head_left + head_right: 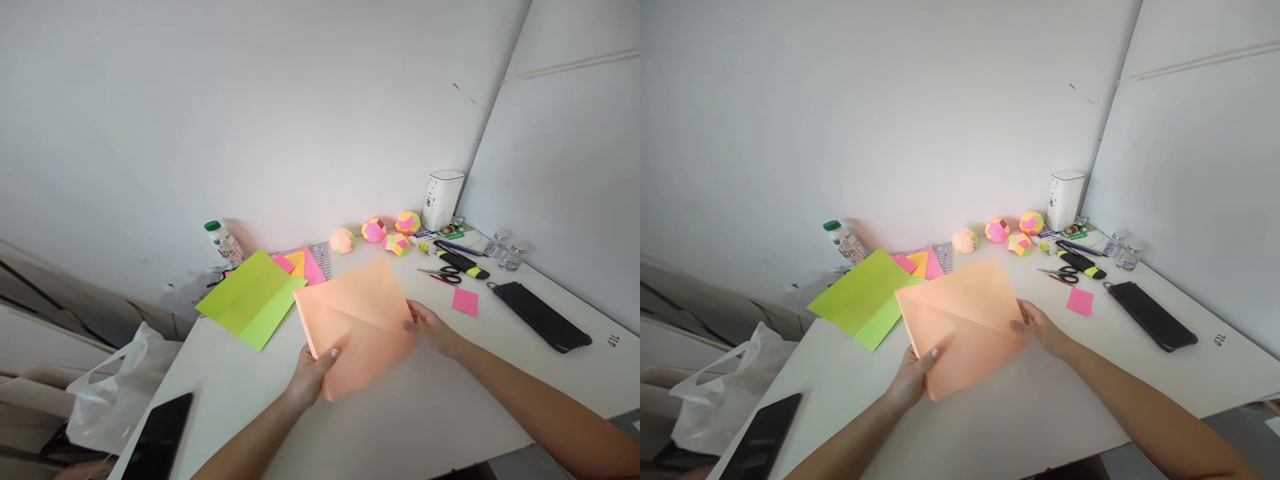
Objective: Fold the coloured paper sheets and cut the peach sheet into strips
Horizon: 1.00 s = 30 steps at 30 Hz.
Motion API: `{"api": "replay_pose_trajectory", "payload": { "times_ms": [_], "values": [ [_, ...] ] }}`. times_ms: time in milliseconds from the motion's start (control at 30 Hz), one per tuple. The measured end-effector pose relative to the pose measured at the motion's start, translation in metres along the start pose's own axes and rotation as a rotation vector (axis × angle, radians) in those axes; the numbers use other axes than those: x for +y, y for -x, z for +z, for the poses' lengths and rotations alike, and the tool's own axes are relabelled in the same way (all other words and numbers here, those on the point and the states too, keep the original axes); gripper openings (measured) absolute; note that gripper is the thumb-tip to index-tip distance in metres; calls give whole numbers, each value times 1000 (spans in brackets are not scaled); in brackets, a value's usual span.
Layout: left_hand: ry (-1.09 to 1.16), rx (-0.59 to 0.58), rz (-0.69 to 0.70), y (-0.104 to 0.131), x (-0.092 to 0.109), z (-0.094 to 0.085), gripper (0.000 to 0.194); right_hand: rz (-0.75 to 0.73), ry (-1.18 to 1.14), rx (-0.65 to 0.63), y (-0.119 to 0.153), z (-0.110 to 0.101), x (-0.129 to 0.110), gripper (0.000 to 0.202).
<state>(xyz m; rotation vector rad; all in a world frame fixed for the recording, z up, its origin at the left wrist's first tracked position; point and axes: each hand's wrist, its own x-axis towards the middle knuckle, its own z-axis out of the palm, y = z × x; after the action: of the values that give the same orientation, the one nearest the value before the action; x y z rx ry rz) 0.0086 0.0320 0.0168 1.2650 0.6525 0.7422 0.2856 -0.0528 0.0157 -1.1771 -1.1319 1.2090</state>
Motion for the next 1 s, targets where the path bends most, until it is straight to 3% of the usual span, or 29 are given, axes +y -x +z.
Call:
{"api": "replay_pose_trajectory", "payload": {
  "times_ms": [167,300,367,500,533,567,600,667,733,767,833,1000],
  "values": [
    [52,-54,-61,1,-5,-1,61,162,12,44,1,0,-8,47],
    [23,-49,-43,-2,-11,-5,64,125,50,94,-1,3,-7,44],
    [-12,-27,4,-7,-15,-8,69,63,84,180,-2,2,-9,44],
    [-120,87,153,-22,-24,-19,79,-177,185,507,11,-18,-28,42],
    [-153,122,181,-26,-26,-23,78,-286,244,609,17,-24,-36,36],
    [-188,154,201,-30,-27,-26,76,-491,418,741,23,-28,-43,28],
    [-223,182,212,-33,-29,-29,73,-692,609,783,30,-30,-51,19],
    [-291,228,221,-37,-31,-32,61,-988,975,597,40,-22,-62,10],
    [-353,264,230,-38,-32,-32,48,-1074,1221,315,44,-3,-65,20],
    [-384,277,238,-37,-31,-31,44,-1022,1326,169,44,9,-63,25],
    [-446,297,264,-33,-30,-30,38,-1008,1418,-3,41,31,-52,27],
    [-625,451,419,-26,-25,-32,19,-886,1531,-168,40,50,-12,16]
  ]
}}
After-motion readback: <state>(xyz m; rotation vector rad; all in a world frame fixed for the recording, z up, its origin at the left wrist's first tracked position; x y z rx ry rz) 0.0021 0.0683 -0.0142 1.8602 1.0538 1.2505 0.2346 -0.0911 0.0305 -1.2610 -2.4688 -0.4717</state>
